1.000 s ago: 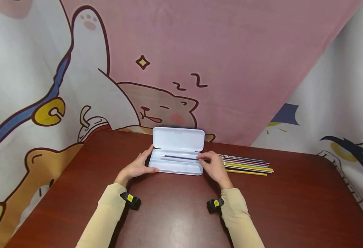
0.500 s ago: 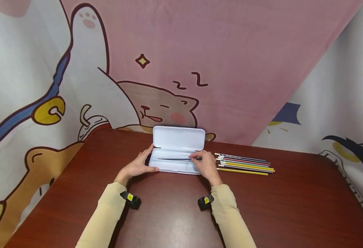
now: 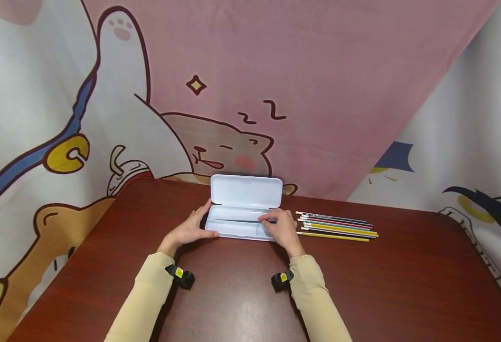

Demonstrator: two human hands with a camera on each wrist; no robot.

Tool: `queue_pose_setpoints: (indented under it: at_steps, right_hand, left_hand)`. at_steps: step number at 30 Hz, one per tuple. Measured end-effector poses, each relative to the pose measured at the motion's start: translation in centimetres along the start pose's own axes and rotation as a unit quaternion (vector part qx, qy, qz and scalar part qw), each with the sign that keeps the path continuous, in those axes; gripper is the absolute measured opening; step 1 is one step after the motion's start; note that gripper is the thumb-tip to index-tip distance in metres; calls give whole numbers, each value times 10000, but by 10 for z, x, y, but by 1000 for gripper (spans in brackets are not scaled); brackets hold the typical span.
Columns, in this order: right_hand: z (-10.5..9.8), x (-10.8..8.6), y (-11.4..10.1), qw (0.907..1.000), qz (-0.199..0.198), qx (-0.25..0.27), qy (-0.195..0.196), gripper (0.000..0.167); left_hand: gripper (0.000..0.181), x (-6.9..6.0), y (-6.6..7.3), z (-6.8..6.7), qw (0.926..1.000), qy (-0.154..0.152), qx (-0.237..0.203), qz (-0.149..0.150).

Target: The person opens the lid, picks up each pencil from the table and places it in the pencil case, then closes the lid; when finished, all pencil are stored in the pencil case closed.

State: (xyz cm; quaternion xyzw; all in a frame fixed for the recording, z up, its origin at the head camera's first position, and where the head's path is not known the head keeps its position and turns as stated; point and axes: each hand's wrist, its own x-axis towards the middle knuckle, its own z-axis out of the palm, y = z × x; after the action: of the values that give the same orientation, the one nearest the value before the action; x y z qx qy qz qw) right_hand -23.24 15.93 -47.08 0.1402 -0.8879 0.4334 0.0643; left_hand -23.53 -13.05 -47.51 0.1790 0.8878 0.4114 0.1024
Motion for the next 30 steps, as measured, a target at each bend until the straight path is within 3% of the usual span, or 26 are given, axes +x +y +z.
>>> queue_pose_setpoints:
  at_steps: [20,24,30]
  right_hand:
    - [1,0,-1,9995,49,-274,-161,10]
    - [-2,-1,-1,9997,29,101,-198,11]
    - [-11,-5,-3,9946,365,939,-242,13]
  left_hand:
    - [107,0,0,0,9999,37,-45,-109]
    - [107,1,-1,1,9999,17,-52,-109]
    - [107,0,-2,2,9999,41,-79,-98]
